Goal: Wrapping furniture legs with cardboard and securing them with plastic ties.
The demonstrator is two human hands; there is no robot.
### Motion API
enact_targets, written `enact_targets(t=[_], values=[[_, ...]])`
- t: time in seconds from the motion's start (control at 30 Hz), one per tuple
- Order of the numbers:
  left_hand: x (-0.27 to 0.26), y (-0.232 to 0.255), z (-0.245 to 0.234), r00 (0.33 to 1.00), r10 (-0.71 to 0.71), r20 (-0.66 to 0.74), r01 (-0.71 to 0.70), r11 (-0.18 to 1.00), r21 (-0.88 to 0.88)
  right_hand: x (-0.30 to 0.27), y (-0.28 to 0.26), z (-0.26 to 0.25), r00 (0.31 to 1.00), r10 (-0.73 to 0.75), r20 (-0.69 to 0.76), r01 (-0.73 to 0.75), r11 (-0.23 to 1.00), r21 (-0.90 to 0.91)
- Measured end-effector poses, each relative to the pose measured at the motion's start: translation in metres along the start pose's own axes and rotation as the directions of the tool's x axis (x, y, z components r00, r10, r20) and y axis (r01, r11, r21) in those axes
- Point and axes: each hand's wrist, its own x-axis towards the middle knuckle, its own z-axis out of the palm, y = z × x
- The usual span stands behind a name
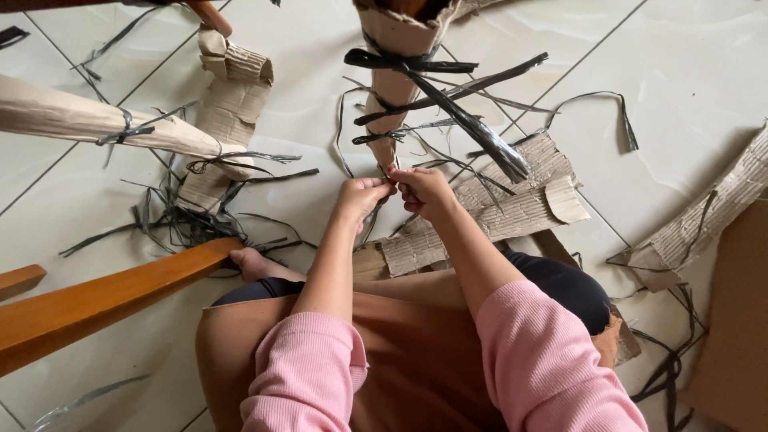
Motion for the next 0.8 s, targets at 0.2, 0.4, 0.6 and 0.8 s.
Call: enact_targets(t=[0.2, 0.4, 0.6, 0.8], values=[[0.02, -0.011, 0.005, 1.0, -0.02, 0.005, 0.02, 1.0, -0.001, 0.003, 0.008, -0.009, 0.991, 0.128, 0.029, -0.131, 0.983, 0.13], [0.031, -0.022, 0.001, 0.994, 0.104, -0.013, -0.093, 0.932, 0.351, 0.016, 0.019, -0.013, 0.995, 0.094, -0.012, -0.088, 0.961, 0.264], [0.057, -0.029, -0.007, 0.984, 0.18, -0.006, -0.135, 0.76, 0.636, -0.004, 0.004, -0.003, 1.0, -0.007, 0.016, 0.009, 0.997, -0.074], [0.063, -0.026, -0.004, 0.984, 0.178, -0.013, -0.131, 0.77, 0.624, -0.011, -0.014, -0.011, 0.908, -0.415, 0.046, 0.382, 0.781, -0.493]])
